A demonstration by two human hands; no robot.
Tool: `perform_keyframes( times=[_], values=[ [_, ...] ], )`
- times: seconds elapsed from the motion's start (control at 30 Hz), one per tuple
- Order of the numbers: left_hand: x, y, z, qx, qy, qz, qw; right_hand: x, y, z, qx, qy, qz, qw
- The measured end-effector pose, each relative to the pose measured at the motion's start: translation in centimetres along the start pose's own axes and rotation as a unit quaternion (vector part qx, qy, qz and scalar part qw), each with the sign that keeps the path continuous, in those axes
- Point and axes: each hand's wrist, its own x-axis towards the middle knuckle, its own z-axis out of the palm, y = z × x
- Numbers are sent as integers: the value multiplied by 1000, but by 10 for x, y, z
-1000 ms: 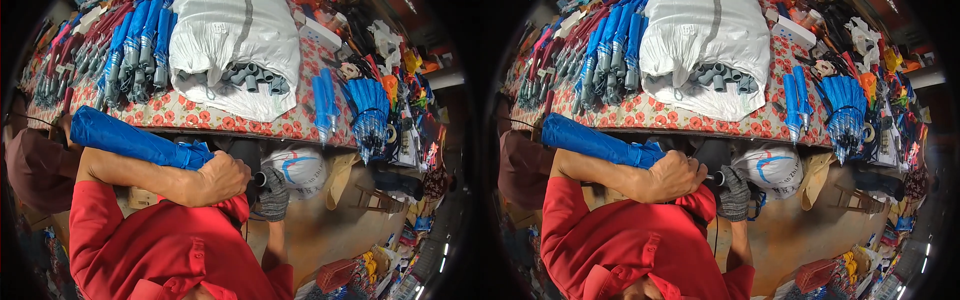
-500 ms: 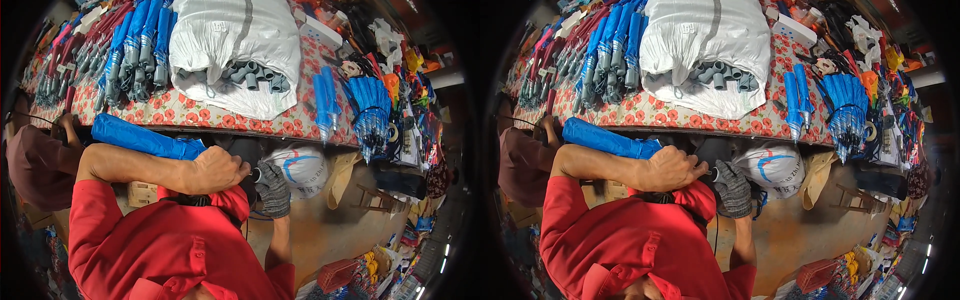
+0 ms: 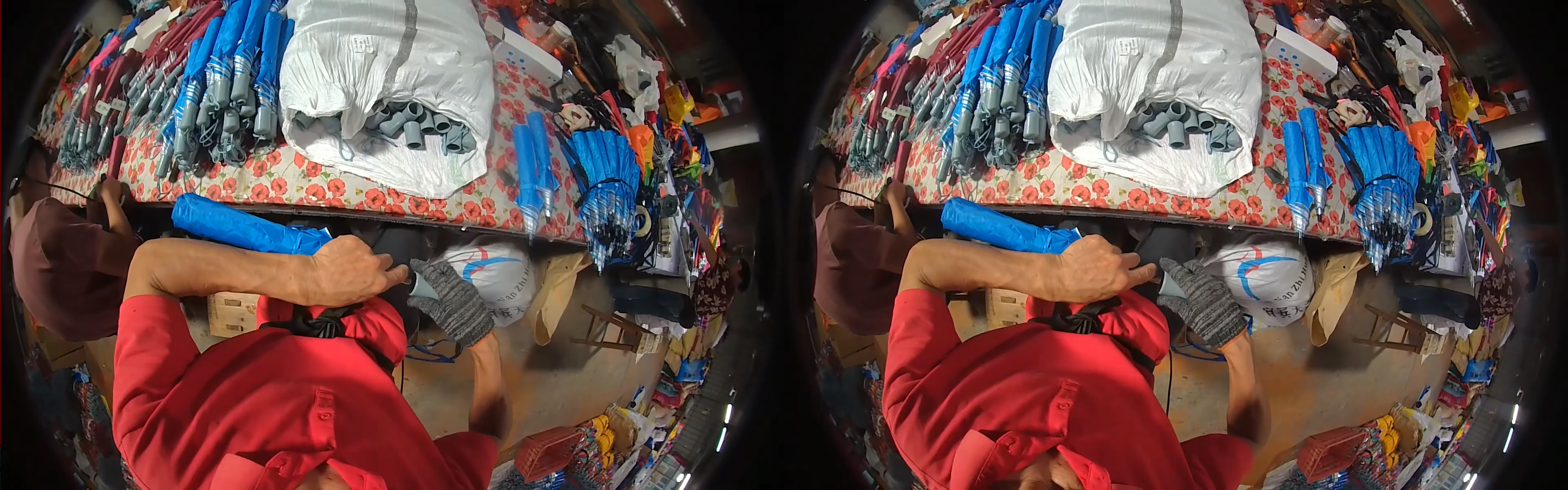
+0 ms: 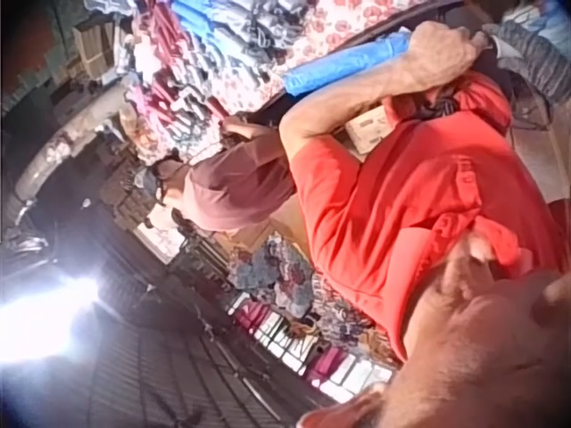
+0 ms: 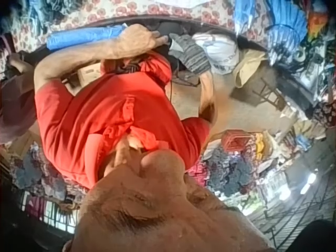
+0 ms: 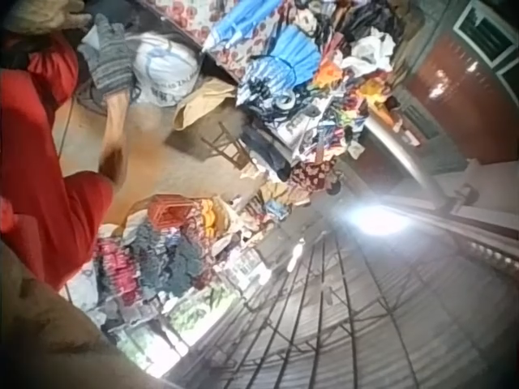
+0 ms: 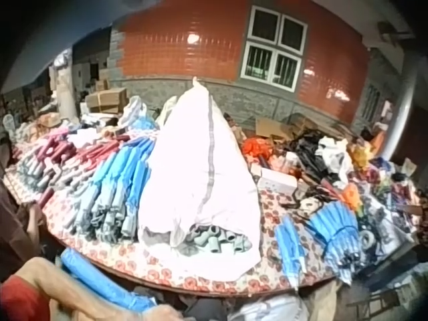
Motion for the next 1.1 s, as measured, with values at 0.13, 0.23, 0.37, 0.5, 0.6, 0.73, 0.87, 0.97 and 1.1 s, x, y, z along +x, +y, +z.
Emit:
perform_keyframes(
  times=[0.13,0.23,0.37,0.5,0.6,0.73,0.87,0.97,1.1],
  values=[
    [-3,-9,2,-42,44,4,998,6,3,-16,64,29,-69,995],
    [-1,-13,-5,-57,81,-2,995,-2,9,-17,217,87,1,972],
    [2,-16,-10,-41,121,-5,992,-4,7,-24,377,85,86,919],
    [5,-16,-3,-27,131,-7,991,10,6,-33,433,29,176,884],
    [4,-17,3,-20,136,-18,990,15,1,-29,433,33,209,876],
    [3,-24,3,-8,143,-24,989,18,2,-7,434,114,153,880],
    [2,-28,0,-19,110,-26,993,19,4,-6,502,147,89,848],
    [3,-30,3,-1,105,-38,994,22,6,-18,570,61,185,798],
    [1,-36,6,-3,119,-32,992,24,10,-17,569,35,227,789]
  ],
)
